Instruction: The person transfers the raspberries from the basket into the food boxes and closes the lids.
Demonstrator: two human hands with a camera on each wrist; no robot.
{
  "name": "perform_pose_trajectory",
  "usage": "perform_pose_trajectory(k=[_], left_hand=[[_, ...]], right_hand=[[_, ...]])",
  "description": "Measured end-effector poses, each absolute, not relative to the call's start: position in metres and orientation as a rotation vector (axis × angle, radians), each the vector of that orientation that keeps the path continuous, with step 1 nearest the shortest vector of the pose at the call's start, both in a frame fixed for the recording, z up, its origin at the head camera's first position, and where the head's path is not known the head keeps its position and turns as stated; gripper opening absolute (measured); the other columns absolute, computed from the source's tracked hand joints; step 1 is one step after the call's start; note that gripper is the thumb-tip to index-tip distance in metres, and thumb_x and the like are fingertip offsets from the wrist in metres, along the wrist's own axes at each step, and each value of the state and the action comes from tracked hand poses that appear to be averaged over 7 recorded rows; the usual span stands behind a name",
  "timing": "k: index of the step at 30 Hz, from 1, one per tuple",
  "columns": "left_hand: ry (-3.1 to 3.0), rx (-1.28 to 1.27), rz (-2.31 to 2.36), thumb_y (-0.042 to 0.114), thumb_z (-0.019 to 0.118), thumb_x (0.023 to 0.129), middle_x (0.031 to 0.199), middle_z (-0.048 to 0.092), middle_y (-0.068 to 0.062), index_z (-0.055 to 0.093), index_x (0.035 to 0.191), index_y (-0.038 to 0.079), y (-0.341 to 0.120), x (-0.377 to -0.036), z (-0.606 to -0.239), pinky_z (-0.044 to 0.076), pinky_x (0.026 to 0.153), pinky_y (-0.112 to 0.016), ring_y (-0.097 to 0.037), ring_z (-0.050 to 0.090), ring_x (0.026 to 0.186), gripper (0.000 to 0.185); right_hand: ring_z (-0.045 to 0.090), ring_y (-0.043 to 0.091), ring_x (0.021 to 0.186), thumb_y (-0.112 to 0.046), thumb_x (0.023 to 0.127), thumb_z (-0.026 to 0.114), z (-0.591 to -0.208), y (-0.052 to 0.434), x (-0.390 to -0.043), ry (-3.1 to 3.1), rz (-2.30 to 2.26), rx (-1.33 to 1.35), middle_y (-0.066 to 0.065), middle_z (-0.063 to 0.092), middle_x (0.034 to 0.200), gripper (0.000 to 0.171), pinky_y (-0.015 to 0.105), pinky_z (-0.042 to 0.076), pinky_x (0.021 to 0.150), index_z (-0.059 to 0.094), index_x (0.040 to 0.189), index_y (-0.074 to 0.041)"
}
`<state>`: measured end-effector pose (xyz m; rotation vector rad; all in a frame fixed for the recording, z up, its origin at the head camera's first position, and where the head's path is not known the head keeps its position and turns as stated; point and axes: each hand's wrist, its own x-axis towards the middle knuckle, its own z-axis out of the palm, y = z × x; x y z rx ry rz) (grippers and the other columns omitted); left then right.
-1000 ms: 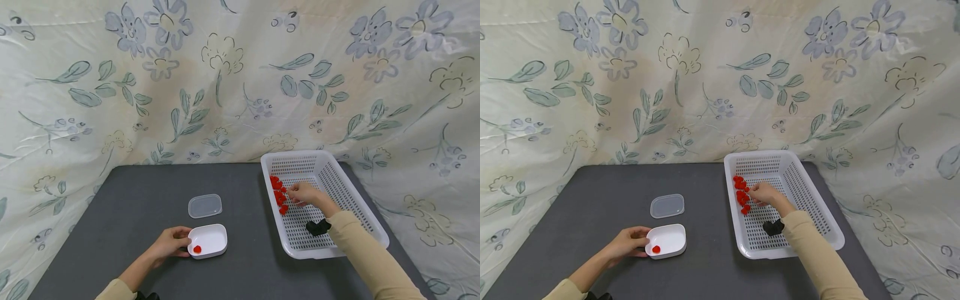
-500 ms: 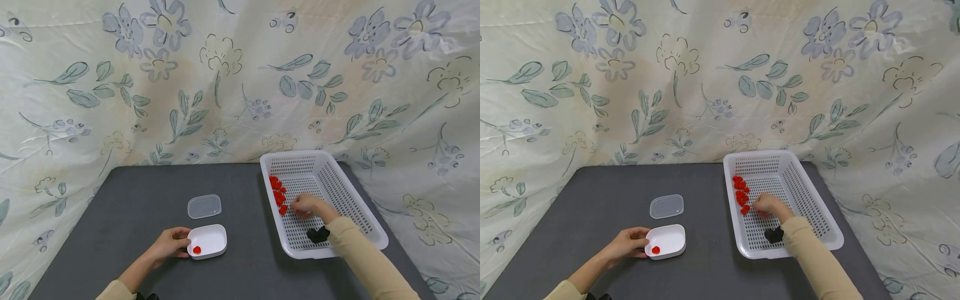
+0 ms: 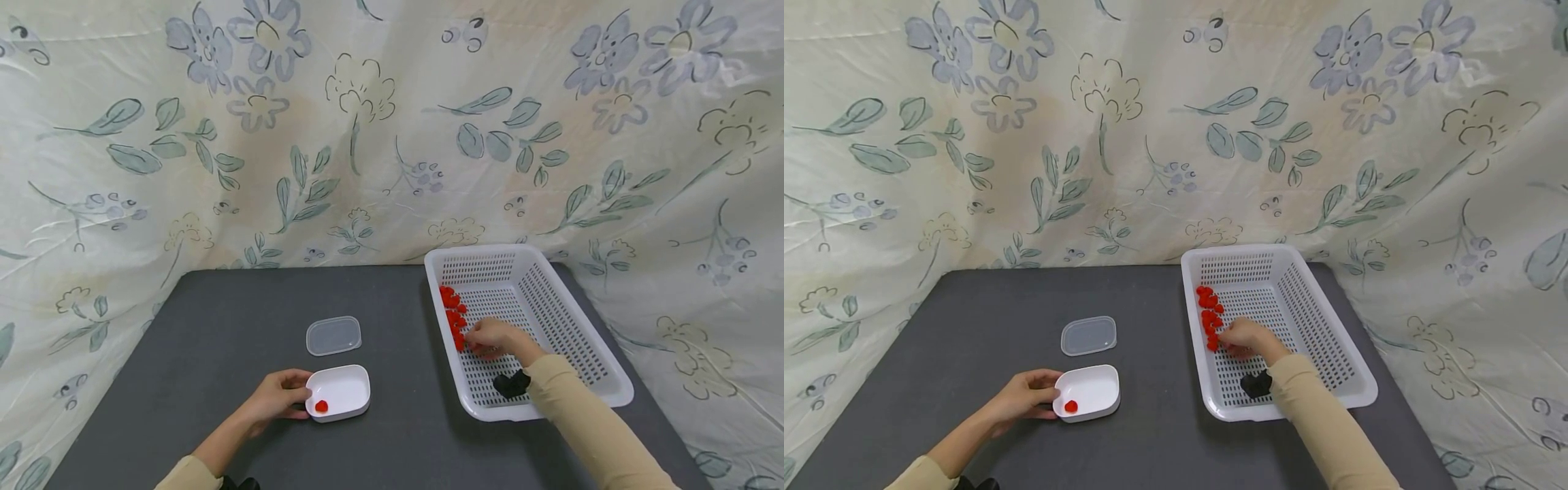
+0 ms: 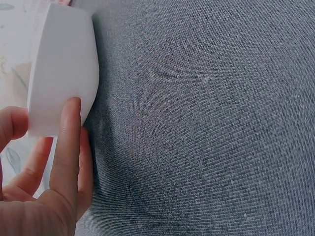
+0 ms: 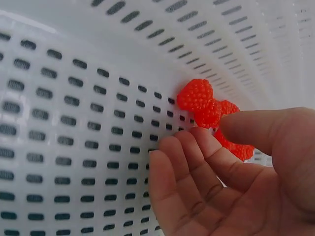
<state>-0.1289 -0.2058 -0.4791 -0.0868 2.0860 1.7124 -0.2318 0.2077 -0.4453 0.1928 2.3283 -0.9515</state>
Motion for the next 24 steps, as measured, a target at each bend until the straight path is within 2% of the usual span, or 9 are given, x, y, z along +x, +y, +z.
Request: perform_pose_trajectory(k=[15,24], left_hand=[[2.099,-0.107,1.713,0.004,0.061,0.085,0.105,0.057,-0.019,0.046,0.124,-0.011,-0.2047,-0.1294,-0.4791,0.057,0.068,-0.041,-0.022,0.063,0.082,0.045],[2.093,-0.098,1.711,0.003,0.061,0.085,0.107,0.057,-0.02,0.045,0.124,-0.012,-0.2039,-0.129,-0.479,0.057,0.068,-0.041,-0.022,0.063,0.083,0.045]], right_hand=[[0.062,0.02,0.071,-0.017,0.092,0.053,-0.4499,0.201,-0.2331,2.226,-1.081,0.218,0.013,0.063,0.086,0.022,0.034,0.057,0.067,0.06,0.097,0.003],[0.063,0.02,0.072,-0.017,0.092,0.052,-0.4499,0.2045,-0.2342,2.083,-1.183,0.238,0.013,0.064,0.088,0.023,0.036,0.057,0.07,0.058,0.1,0.003]])
